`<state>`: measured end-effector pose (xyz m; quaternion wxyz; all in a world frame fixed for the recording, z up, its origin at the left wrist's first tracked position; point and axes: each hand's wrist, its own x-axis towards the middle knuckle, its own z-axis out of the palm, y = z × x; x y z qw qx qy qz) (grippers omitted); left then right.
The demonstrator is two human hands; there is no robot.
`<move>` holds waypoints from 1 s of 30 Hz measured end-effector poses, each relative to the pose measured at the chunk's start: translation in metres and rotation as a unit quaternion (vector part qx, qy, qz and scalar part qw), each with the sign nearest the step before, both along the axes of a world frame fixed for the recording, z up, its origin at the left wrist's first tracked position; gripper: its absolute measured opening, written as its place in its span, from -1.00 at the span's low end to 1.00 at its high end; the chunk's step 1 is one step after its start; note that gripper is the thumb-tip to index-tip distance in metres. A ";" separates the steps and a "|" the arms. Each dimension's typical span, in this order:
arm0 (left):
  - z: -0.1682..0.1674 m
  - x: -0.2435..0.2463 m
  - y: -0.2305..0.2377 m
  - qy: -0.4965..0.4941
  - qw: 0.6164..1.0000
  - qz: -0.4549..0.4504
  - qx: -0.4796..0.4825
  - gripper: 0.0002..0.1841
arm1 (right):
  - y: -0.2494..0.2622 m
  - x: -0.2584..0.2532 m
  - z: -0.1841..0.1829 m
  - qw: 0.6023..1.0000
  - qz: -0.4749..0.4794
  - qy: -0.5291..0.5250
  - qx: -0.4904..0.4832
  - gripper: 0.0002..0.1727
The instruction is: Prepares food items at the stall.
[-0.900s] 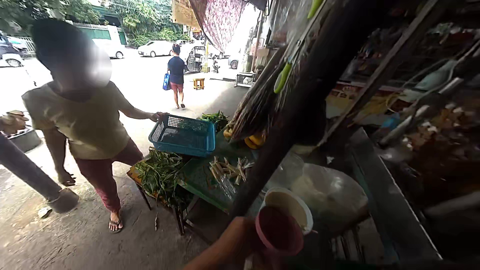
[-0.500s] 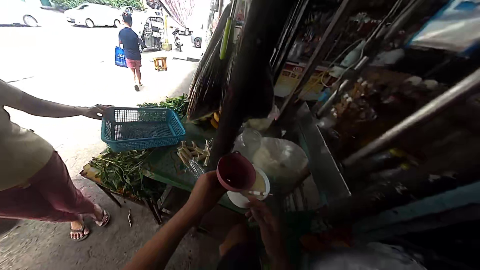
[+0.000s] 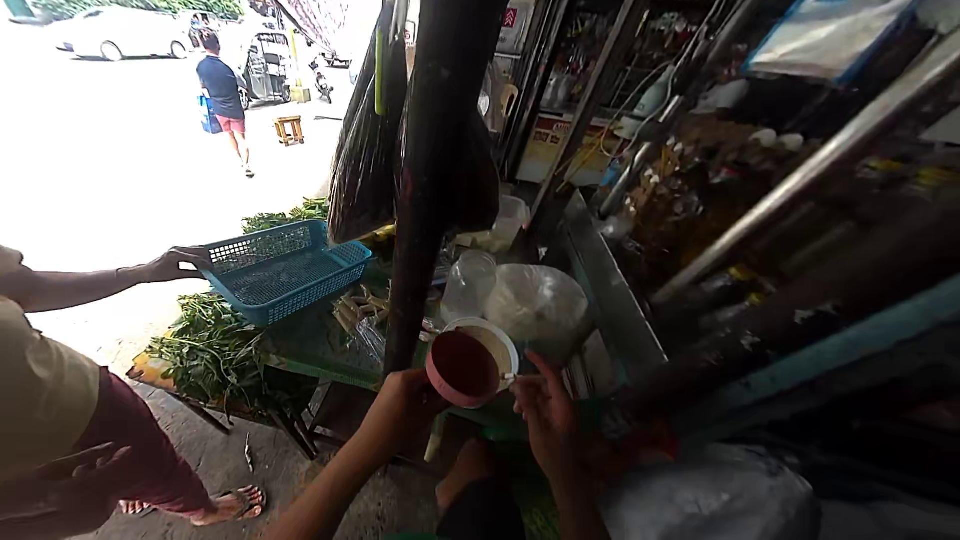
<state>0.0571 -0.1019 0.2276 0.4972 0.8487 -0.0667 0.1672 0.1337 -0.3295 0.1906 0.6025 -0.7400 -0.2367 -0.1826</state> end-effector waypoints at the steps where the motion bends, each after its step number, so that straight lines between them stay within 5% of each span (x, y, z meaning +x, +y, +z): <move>1: -0.008 -0.005 0.000 -0.002 1.000 0.012 -0.001 -0.78 | -0.001 0.008 -0.013 0.998 -0.056 0.019 -0.006 -0.34; 5: -0.051 -0.026 0.003 0.035 0.997 0.046 -0.056 -0.81 | -0.005 0.038 -0.063 0.986 -0.119 0.119 -0.007 -0.13; 9: -0.087 -0.040 -0.003 0.079 0.989 0.055 -0.110 -0.82 | 0.005 0.048 -0.068 0.981 -0.071 0.177 -0.045 -0.63; 15: -0.101 -0.039 -0.011 0.092 0.988 0.054 -0.115 -0.82 | -0.009 0.053 -0.058 0.985 -0.136 0.094 -0.046 -0.65; 30: -0.109 -0.013 -0.027 0.147 0.986 0.055 -0.049 -0.78 | -0.029 0.052 -0.069 0.955 -0.119 0.228 0.146 -0.73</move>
